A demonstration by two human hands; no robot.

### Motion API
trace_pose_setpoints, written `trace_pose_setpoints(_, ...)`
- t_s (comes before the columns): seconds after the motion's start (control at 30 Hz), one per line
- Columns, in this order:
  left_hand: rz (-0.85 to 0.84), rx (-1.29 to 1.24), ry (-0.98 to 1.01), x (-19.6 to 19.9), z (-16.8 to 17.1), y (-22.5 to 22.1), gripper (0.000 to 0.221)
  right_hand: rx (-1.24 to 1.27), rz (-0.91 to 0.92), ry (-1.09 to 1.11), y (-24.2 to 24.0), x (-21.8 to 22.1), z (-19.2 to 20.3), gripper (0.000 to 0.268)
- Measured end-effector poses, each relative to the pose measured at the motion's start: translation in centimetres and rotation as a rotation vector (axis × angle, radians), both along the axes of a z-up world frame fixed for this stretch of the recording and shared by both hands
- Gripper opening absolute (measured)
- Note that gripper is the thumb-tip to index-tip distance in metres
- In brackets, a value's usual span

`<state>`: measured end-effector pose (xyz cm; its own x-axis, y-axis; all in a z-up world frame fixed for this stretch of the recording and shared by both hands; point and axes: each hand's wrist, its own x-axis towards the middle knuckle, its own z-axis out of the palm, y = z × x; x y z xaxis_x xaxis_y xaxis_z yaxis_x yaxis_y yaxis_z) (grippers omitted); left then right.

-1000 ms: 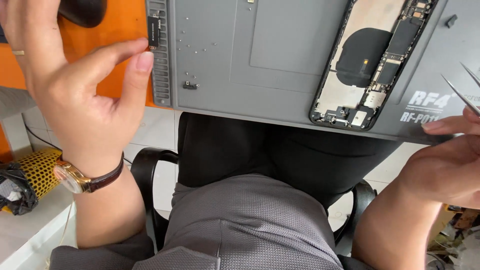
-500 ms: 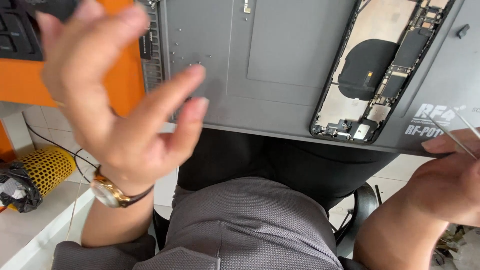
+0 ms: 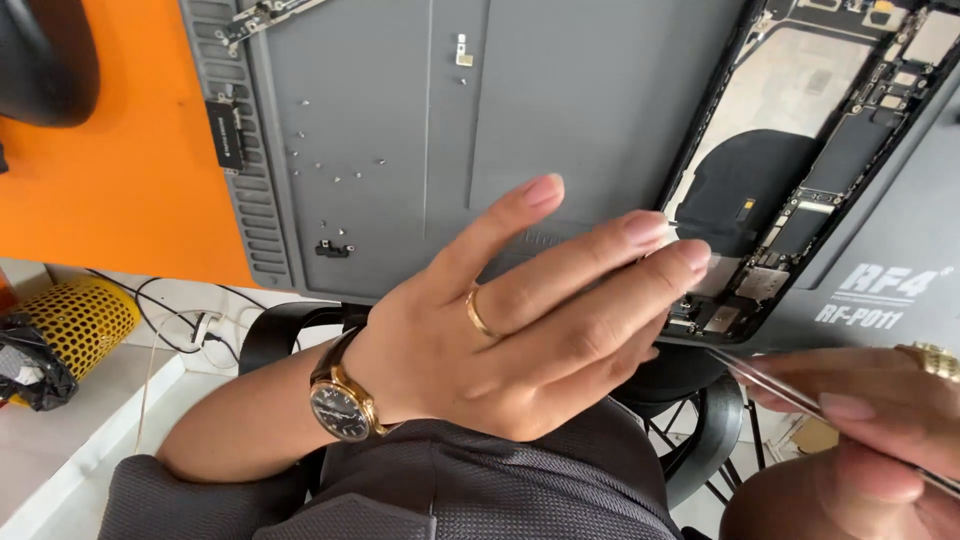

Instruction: The person uses a screwdriver to remove screws from a disassembled smartphone placed on a gray mat. They then use tweezers to lift and remove small internal components from the phone's chassis.

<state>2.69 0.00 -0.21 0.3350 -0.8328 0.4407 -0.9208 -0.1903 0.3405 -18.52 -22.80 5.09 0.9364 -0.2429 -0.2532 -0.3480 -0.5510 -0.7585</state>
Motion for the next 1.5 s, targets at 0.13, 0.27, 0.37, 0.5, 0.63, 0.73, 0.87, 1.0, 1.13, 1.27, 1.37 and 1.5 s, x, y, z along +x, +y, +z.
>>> trace_pose_setpoints(0.13, 0.003, -0.001, -0.019, -0.1, -0.3, -0.4, 0.032, 0.231, 0.355, 0.208, -5.8, 0.3, -0.6, 0.047)
trace_pose_setpoints(0.27, 0.006, 0.009, -0.035, 0.0, -0.3, -0.3, 0.034, 0.041, 0.241, 0.023, -3.1, 1.2, -0.9, 0.037)
trace_pose_setpoints(0.37, 0.007, 0.017, -0.038, 0.0, -0.2, -0.4, 0.034, 0.045, 0.175, -0.054, -2.1, 1.0, -1.7, 0.032)
trace_pose_setpoints(0.5, 0.016, 0.003, -0.046, 0.0, -0.4, -0.5, 0.030, 0.072, 0.180, -0.118, -2.8, 0.2, -2.8, 0.032)
trace_pose_setpoints(0.63, 0.022, 0.017, -0.059, 0.0, -0.3, -0.5, 0.031, 0.056, 0.100, -0.130, -1.8, 0.4, -3.0, 0.032)
trace_pose_setpoints(0.73, 0.020, 0.029, -0.043, 0.0, -0.3, -0.6, 0.032, 0.061, 0.167, -0.184, -2.8, 0.6, -3.1, 0.032)
trace_pose_setpoints(0.87, 0.026, 0.021, -0.042, 0.1, -0.2, -0.5, 0.031, 0.054, 0.251, -0.097, -3.2, 0.8, -2.5, 0.033)
trace_pose_setpoints(1.0, 0.026, 0.017, -0.032, 0.1, -0.1, -0.5, 0.029, 0.085, 0.293, 0.015, -3.9, 1.4, -1.2, 0.034)
trace_pose_setpoints(1.13, 0.023, 0.019, -0.014, 0.1, -0.1, -0.4, 0.031, 0.124, 0.332, -0.092, -6.7, 0.3, -3.4, 0.037)
trace_pose_setpoints(1.27, 0.003, -0.009, 0.023, 0.2, -0.2, -0.4, 0.026, 0.211, 0.496, -0.026, -10.2, -5.0, -4.1, 0.046)
trace_pose_setpoints(1.37, 0.001, -0.014, 0.031, 0.2, -0.1, -0.4, 0.025, 0.167, 0.418, -0.055, -9.5, -4.1, -4.5, 0.040)
trace_pose_setpoints(1.5, -0.004, -0.037, 0.032, 0.1, -0.3, -0.4, 0.019, 0.265, 0.510, 0.088, -11.7, -4.6, -4.1, 0.043)
